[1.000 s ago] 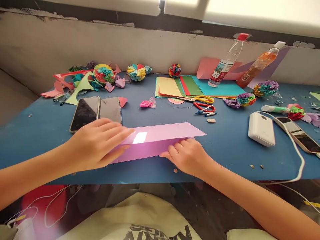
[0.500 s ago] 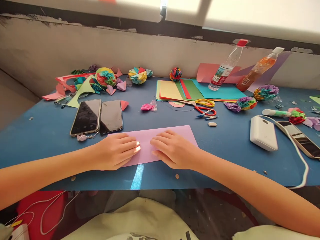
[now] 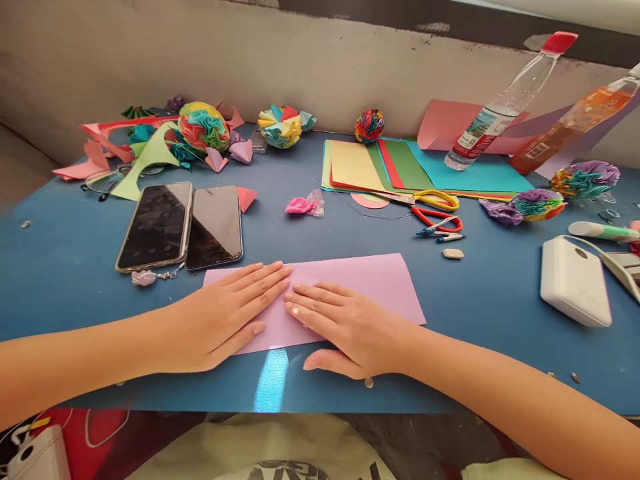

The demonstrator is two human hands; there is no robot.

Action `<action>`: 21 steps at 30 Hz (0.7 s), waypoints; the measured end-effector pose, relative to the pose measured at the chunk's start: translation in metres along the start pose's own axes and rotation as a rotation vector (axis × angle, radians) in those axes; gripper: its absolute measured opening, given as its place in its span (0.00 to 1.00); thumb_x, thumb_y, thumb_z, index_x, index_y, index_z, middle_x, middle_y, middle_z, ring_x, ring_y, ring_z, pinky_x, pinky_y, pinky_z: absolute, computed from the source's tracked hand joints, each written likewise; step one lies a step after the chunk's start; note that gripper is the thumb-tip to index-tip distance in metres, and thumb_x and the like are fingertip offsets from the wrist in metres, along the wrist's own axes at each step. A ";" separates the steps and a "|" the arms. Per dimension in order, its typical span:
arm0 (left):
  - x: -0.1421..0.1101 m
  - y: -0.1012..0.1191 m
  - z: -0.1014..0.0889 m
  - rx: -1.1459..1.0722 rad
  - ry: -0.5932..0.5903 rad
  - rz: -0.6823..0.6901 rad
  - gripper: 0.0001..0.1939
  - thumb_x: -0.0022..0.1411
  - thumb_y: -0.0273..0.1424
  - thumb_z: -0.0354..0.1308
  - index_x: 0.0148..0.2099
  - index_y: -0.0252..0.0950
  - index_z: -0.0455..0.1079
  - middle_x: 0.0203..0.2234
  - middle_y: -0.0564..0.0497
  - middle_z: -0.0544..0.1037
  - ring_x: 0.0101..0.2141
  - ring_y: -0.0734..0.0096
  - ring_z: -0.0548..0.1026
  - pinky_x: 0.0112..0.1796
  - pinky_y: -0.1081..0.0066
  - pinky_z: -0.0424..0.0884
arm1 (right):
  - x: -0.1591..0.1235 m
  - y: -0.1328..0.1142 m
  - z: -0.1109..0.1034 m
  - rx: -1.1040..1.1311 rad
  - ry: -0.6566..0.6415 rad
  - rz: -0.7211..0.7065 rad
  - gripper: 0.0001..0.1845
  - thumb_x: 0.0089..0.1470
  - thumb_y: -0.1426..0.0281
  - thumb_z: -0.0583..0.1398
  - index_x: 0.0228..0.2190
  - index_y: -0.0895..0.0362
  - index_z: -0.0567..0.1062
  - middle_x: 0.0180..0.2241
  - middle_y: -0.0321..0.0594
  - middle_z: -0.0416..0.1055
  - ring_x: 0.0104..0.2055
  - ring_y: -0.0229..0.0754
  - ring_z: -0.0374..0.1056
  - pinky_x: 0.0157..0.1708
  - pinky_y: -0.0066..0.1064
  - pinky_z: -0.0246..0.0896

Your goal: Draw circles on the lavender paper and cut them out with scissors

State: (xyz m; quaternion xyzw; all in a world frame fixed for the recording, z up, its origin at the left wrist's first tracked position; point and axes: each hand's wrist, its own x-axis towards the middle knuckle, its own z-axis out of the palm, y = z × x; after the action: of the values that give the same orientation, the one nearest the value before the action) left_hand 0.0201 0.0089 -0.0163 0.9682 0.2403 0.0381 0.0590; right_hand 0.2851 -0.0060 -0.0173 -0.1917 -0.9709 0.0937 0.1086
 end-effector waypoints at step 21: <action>0.003 0.000 -0.006 -0.081 -0.169 -0.074 0.30 0.69 0.37 0.36 0.70 0.31 0.41 0.68 0.47 0.40 0.67 0.65 0.38 0.65 0.61 0.36 | -0.017 -0.015 0.000 -0.060 0.001 0.133 0.55 0.53 0.42 0.51 0.66 0.66 0.41 0.61 0.57 0.58 0.64 0.55 0.53 0.63 0.53 0.45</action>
State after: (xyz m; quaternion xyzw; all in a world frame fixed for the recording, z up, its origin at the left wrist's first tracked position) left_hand 0.0223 0.0108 -0.0102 0.9552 0.2682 -0.0364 0.1198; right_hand 0.2949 -0.0265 -0.0171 -0.2587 -0.9584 0.0713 0.0969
